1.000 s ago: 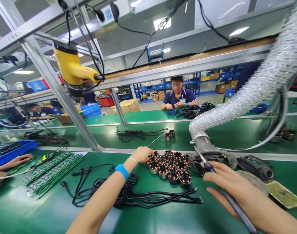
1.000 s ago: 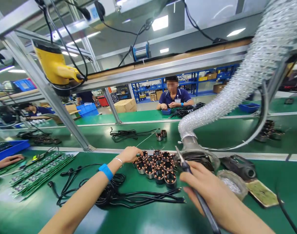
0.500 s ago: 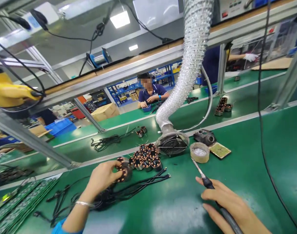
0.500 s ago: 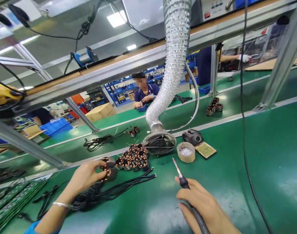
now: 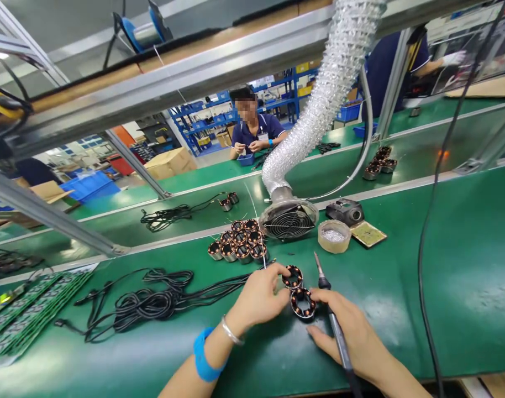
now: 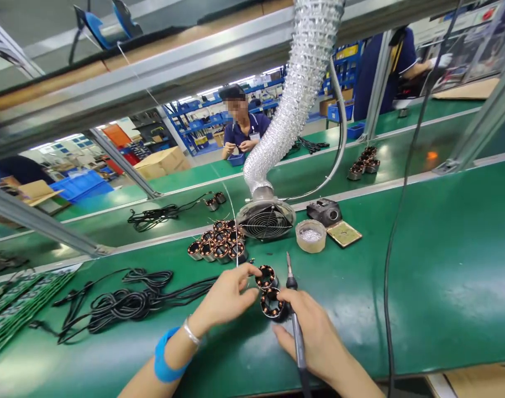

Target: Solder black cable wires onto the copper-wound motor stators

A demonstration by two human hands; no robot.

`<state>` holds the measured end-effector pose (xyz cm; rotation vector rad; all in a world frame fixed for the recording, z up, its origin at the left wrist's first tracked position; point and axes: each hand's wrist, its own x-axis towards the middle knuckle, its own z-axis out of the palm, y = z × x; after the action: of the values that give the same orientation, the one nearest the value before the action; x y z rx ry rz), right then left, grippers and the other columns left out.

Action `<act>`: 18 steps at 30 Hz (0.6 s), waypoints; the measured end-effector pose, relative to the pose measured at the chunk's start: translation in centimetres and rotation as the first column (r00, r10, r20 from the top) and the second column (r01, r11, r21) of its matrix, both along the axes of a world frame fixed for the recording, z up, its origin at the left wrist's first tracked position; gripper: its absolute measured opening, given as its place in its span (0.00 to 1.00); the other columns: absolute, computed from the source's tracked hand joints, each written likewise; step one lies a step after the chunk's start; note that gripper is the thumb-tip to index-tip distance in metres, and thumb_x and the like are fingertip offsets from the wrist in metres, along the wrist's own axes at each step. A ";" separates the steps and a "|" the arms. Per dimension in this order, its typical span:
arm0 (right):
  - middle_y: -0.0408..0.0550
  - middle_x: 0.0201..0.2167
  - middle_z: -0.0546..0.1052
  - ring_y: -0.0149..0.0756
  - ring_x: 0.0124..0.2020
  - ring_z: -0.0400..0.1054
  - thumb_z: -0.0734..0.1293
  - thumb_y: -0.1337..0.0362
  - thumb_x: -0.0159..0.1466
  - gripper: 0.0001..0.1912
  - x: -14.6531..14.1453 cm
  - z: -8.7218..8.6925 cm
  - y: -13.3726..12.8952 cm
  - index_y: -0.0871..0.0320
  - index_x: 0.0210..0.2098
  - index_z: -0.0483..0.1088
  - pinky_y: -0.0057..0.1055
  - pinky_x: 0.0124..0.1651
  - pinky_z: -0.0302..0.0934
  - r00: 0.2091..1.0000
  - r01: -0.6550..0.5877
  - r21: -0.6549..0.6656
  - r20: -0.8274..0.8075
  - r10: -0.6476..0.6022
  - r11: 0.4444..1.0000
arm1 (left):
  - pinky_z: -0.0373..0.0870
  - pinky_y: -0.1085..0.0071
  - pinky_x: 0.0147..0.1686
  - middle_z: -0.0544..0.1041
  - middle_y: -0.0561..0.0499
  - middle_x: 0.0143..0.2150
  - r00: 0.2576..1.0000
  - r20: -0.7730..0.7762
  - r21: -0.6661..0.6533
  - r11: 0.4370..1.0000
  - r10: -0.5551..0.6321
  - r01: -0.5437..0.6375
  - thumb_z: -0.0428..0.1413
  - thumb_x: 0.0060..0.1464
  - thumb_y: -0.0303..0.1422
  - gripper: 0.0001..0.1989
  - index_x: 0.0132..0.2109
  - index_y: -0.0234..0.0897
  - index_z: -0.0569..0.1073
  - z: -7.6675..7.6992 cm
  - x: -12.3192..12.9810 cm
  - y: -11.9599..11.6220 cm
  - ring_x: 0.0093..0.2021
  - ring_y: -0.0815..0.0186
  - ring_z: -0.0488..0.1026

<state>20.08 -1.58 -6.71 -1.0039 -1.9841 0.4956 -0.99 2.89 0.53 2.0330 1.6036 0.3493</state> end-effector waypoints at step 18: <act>0.52 0.51 0.73 0.37 0.53 0.70 0.62 0.73 0.60 0.23 0.1 0.3 -1.2 0.55 0.54 0.59 0.30 0.55 0.65 0.971 -0.239 -0.062 -0.003 0.239 0.969 | 0.47 0.74 0.22 0.56 0.62 0.18 0.958 0.284 -0.310 0.944 -0.021 0.112 0.55 0.56 0.34 0.08 0.36 0.34 0.74 -2.0 -2.9 -1.6 0.21 0.72 0.51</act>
<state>20.18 -2.77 -6.39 -0.8059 -2.1168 0.6908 -3.91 1.27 -1.45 1.7000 1.3192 0.3076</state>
